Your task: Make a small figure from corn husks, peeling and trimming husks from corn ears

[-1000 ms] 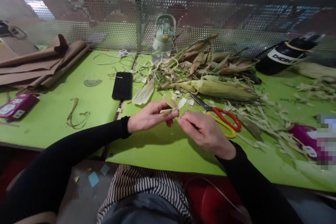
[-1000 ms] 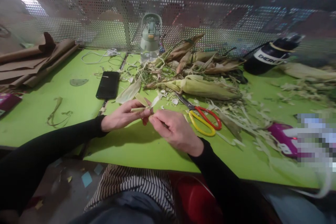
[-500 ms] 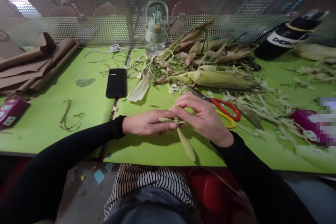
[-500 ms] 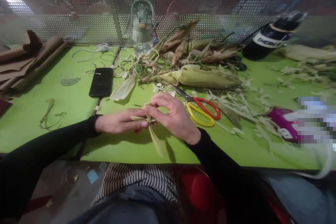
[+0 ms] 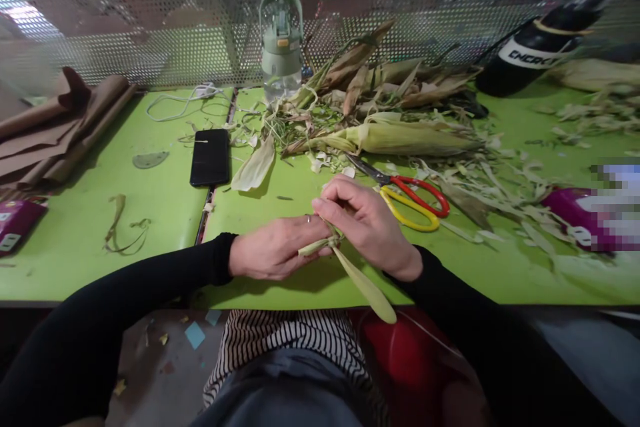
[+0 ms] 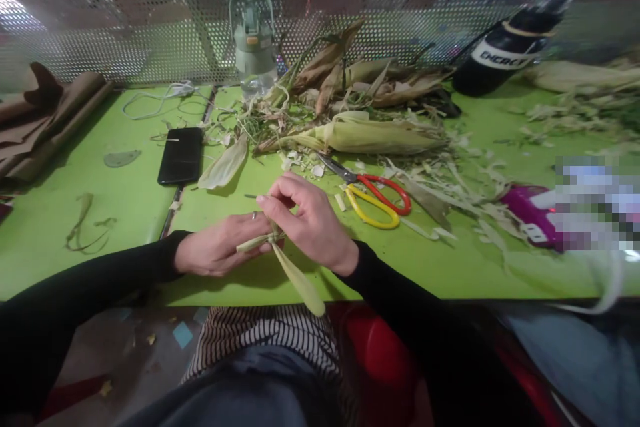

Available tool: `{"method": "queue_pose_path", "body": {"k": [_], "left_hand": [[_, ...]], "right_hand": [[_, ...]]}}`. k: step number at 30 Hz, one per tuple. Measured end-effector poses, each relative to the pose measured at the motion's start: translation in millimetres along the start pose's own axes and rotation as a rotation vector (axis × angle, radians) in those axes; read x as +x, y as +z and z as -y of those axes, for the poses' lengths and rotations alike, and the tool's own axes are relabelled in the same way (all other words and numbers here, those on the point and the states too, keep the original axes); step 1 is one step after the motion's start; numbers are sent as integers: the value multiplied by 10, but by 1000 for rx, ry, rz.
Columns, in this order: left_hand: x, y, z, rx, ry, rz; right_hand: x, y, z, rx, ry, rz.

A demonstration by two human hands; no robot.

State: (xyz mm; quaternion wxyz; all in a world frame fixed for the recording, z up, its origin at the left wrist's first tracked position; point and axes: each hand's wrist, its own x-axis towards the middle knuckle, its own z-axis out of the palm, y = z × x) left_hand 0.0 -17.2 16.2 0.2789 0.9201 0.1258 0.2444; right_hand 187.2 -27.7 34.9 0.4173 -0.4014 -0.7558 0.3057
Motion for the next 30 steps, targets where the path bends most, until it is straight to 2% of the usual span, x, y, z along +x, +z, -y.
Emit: {"method": "queue_pose_path", "body": {"k": [3, 5, 7, 9, 12, 16, 24, 30], "left_hand": [[39, 4, 16, -19, -107, -31], [63, -8, 25, -58, -250, -120], [72, -18, 37, -121, -377, -236], [69, -22, 48, -171, -434, -341], [57, -31, 51, -173, -425, -408], [45, -68, 36, -114, -400, -383], [-27, -90, 123, 346, -187, -314], [-64, -45, 92, 578, -52, -316]], "right_hand": [[4, -44, -28, -60, -13, -22], [-18, -85, -29, -181, -92, -176], [-54, -101, -24, -336, -232, -309], [-89, -75, -27, -470, -360, -267], [-109, 6, -54, -612, -393, -150], [-91, 61, -88, -688, -368, -155], [-117, 45, -6, -653, -345, -86], [-189, 85, 81, -749, -433, -100]]}}
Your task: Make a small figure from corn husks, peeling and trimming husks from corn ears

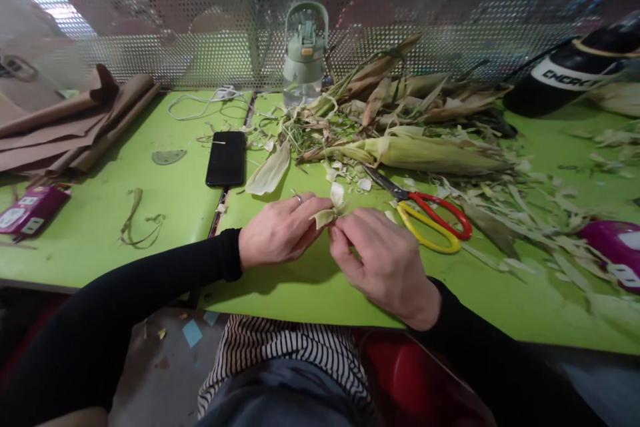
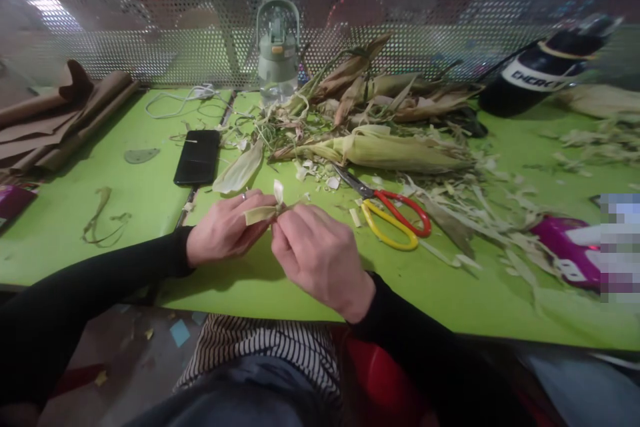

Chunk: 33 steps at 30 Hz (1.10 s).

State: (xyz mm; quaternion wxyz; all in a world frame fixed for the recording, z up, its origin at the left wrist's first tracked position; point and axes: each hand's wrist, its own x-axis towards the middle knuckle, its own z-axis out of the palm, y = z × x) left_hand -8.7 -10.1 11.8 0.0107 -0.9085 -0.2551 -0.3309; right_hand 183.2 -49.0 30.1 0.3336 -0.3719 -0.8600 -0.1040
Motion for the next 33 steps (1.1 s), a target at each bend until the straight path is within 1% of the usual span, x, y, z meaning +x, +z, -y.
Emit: {"method": "queue_pose_path", "body": {"k": [2, 5, 7, 9, 11, 13, 15, 16, 17, 18, 19, 21, 22, 23, 25, 27, 30, 33], "left_hand": [[-16, -10, -24, 46, 25, -12], [-47, -20, -57, 76, 39, 5], [-56, -11, -61, 52, 29, 12], [-36, 3, -33, -42, -18, 28], [18, 7, 34, -269, -130, 101], [91, -14, 129, -648, -289, 249], [155, -56, 224, -1024, -405, 399], [177, -79, 261, -1160, -441, 439], [189, -99, 288, -1260, -464, 460], [194, -113, 304, -1326, -477, 472], [194, -120, 308, -1365, -482, 481], [182, -116, 291, -1390, -489, 519], [176, -110, 274, -1393, -502, 532], [170, -103, 254, -1394, -521, 535], [162, -96, 213, -1384, -545, 527], [156, -101, 177, -1331, -515, 539], [145, -96, 144, -1221, -450, 565], [141, -38, 152, -1234, -489, 485]], "right_hand": [[-12, -8, 40, -41, -26, -7], [-37, 2, 86, -68, -53, -22], [-53, 35, 96, -88, -74, -40], [-62, 80, 78, -89, -78, -48], [-54, 107, 30, -10, -45, -34], [-20, 94, -47, 157, 40, -33], [39, 44, -136, 272, 130, -116], [73, 14, -180, 276, 165, -173], [105, -12, -218, 264, 195, -202], [134, -31, -250, 271, 233, -171], [157, -42, -274, 307, 272, -111], [178, -37, -296, 487, 381, 74], [177, -27, -296, 604, 442, 131], [171, -16, -289, 716, 506, 155], [151, 0, -262, 879, 614, 139], [135, 7, -227, 956, 666, 100], [128, 20, -207, 1006, 679, 114], [133, 53, -280, 974, 696, 144]]}}
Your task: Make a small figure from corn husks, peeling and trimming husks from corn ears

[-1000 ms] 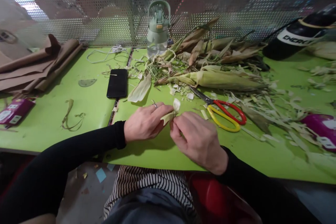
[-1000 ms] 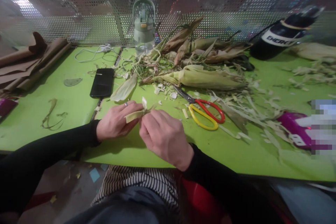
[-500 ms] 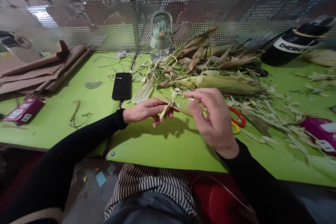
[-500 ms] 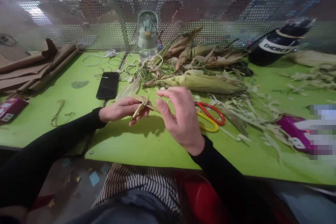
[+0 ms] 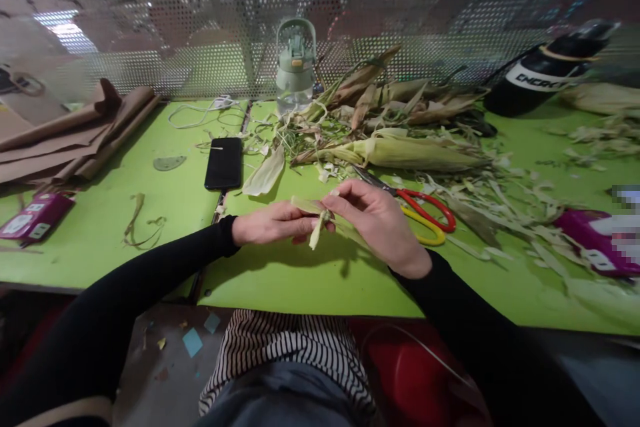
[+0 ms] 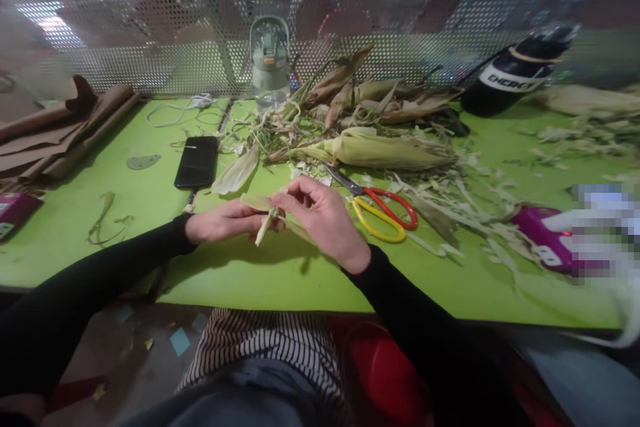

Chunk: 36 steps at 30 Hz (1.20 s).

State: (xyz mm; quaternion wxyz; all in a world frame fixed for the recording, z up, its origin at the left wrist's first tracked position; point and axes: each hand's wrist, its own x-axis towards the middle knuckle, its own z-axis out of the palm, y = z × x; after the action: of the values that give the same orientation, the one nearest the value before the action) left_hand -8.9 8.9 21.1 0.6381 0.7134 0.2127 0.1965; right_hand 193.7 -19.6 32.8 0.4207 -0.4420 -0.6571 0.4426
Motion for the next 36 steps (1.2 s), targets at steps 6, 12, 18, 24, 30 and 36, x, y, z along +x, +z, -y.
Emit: {"method": "queue_pose_path", "body": {"k": [6, 12, 18, 24, 30, 36], "left_hand": [[100, -104, 99, -374, 29, -302], [98, -176, 94, -516, -5, -447], [81, -156, 49, -522, -78, -429], [1, -235, 26, -533, -138, -453], [-94, -284, 62, -630, -121, -522], [-115, -190, 197, -655, -144, -433]], "right_hand": [[133, -212, -116, -177, 4, -223], [91, -192, -119, -353, 8, -37], [77, -328, -88, -554, -29, -69], [242, -811, 8, -726, -36, -213], [597, -1033, 52, -833, 11, -259], [1207, -924, -63, -842, 71, -196]]}}
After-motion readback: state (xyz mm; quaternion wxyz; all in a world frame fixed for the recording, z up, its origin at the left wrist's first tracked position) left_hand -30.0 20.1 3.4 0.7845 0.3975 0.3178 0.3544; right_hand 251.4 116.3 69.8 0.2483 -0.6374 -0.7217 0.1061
